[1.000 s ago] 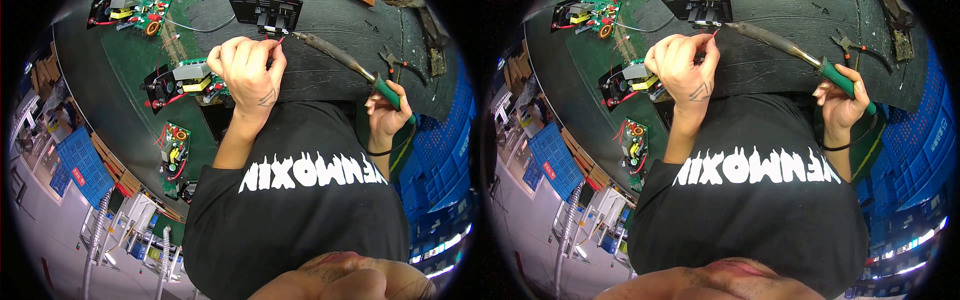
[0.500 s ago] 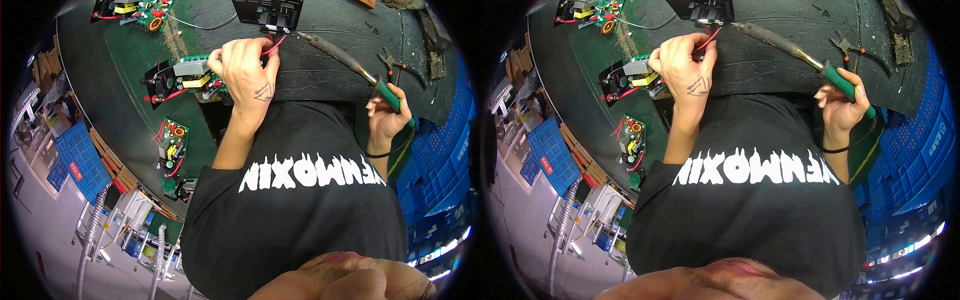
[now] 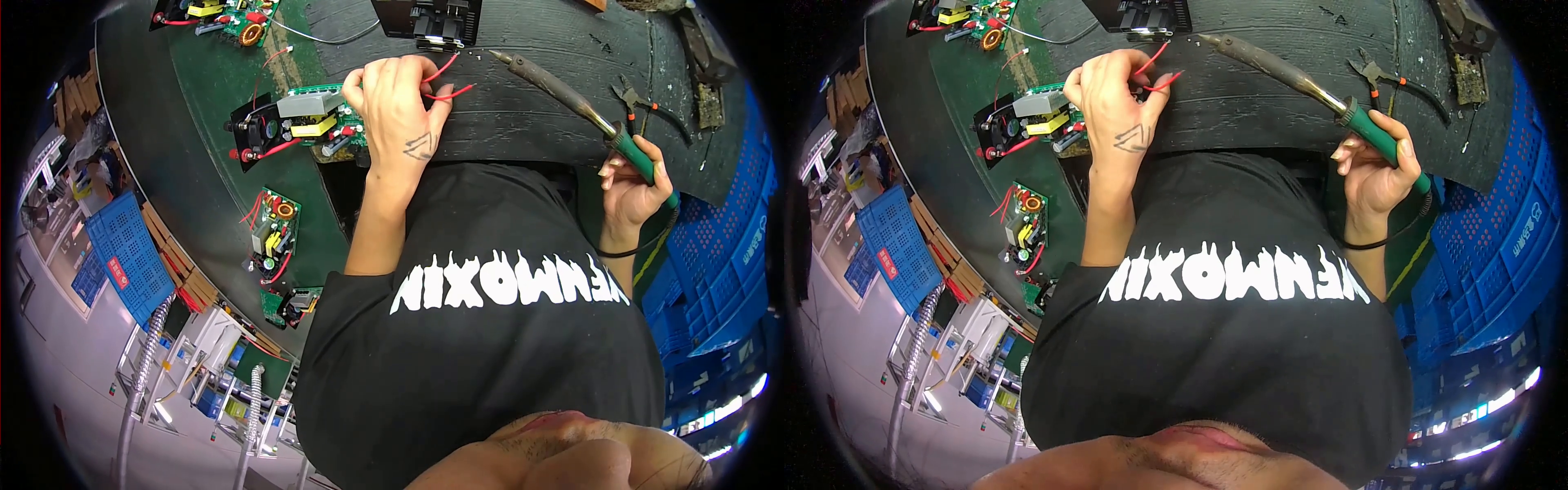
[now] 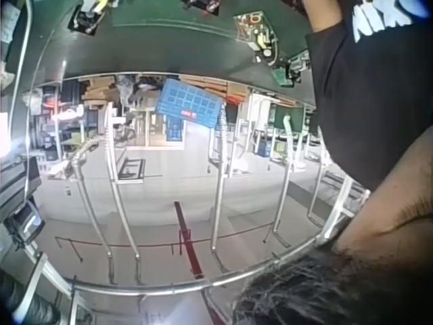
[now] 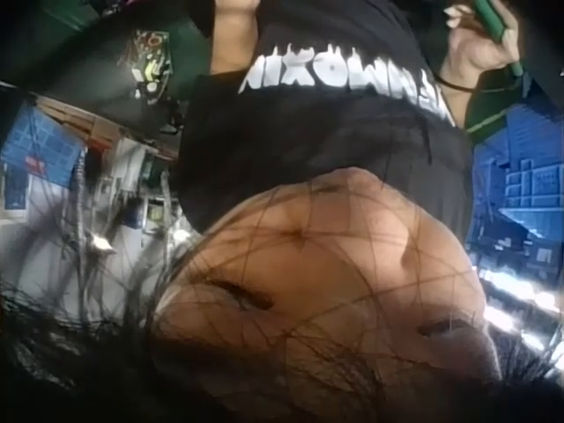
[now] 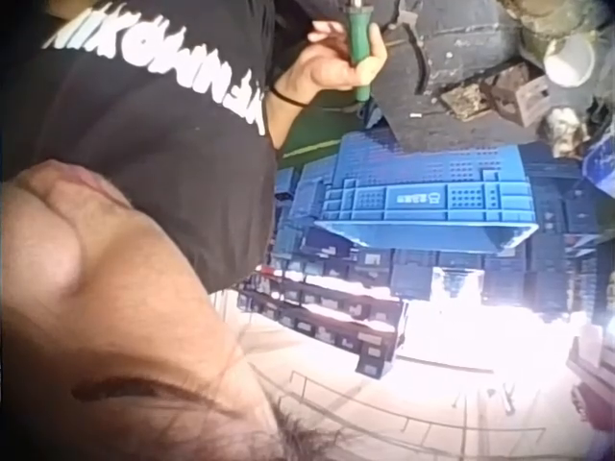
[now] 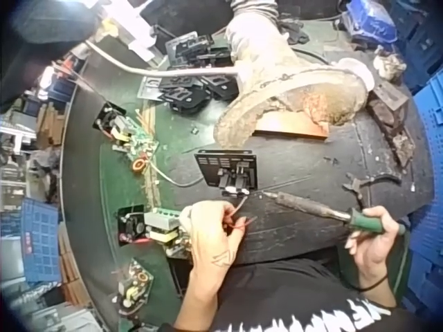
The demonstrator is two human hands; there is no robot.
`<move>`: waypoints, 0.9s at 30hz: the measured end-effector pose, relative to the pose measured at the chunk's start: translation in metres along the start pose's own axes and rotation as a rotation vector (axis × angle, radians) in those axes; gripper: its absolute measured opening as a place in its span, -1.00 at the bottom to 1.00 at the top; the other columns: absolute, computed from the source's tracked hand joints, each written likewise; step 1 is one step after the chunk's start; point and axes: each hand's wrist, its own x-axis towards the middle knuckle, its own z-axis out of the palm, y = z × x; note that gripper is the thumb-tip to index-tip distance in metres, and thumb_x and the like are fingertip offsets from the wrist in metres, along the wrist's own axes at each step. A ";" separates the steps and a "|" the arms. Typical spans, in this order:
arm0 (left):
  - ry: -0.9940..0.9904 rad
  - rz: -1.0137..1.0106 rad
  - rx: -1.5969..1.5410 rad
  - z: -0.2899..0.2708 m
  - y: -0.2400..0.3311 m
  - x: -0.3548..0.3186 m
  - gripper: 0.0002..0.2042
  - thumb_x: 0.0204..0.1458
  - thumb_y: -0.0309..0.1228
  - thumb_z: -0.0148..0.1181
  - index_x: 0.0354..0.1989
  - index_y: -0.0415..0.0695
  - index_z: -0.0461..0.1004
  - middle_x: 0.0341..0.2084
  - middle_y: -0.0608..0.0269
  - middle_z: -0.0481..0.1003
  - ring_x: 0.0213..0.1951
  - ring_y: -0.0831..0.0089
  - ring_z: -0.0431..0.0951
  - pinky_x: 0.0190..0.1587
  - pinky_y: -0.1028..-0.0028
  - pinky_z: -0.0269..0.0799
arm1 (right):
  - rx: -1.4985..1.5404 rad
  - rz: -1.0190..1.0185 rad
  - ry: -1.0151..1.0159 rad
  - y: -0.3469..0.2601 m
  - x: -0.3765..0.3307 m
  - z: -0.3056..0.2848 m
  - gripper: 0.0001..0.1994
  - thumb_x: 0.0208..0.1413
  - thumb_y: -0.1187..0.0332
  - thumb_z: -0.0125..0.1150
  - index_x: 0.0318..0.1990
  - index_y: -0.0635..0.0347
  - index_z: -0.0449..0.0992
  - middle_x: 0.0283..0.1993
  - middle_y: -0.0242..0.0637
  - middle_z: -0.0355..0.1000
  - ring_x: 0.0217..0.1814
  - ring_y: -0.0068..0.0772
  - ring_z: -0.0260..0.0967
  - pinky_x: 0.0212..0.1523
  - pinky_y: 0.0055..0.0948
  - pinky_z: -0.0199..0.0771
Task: Soldering wires and electronic components onto green printed circuit boards at a workbench.
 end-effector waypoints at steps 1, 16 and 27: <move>0.003 -0.001 -0.001 0.000 0.001 0.000 -0.74 -0.25 -0.43 0.34 -0.32 -0.08 0.48 -0.46 0.37 0.39 -0.24 0.32 0.39 0.04 0.24 0.05 | -0.014 0.000 0.002 0.000 0.000 -0.001 -0.47 0.19 0.04 -0.27 -0.03 0.33 0.46 -0.49 -0.06 0.44 -0.61 -0.23 0.38 -0.68 -0.49 0.35; 0.325 0.271 -0.078 0.005 0.004 -0.017 -0.82 -0.29 -0.53 0.37 -0.43 -0.14 0.56 -0.41 0.32 0.47 -0.32 0.35 0.45 -0.30 0.39 0.35 | -0.003 -0.004 -0.034 -0.010 0.002 -0.008 -0.46 0.18 0.03 -0.28 -0.02 0.30 0.46 -0.47 -0.07 0.45 -0.60 -0.23 0.39 -0.68 -0.48 0.35; 0.231 0.307 -0.042 0.003 0.007 -0.017 -0.79 -0.27 -0.57 0.36 -0.38 -0.20 0.56 -0.40 0.25 0.55 -0.30 0.27 0.52 -0.23 0.38 0.44 | 0.002 -0.039 -0.093 -0.020 0.017 0.021 -0.47 0.17 0.02 -0.25 -0.04 0.30 0.47 -0.46 -0.06 0.46 -0.61 -0.22 0.38 -0.68 -0.48 0.34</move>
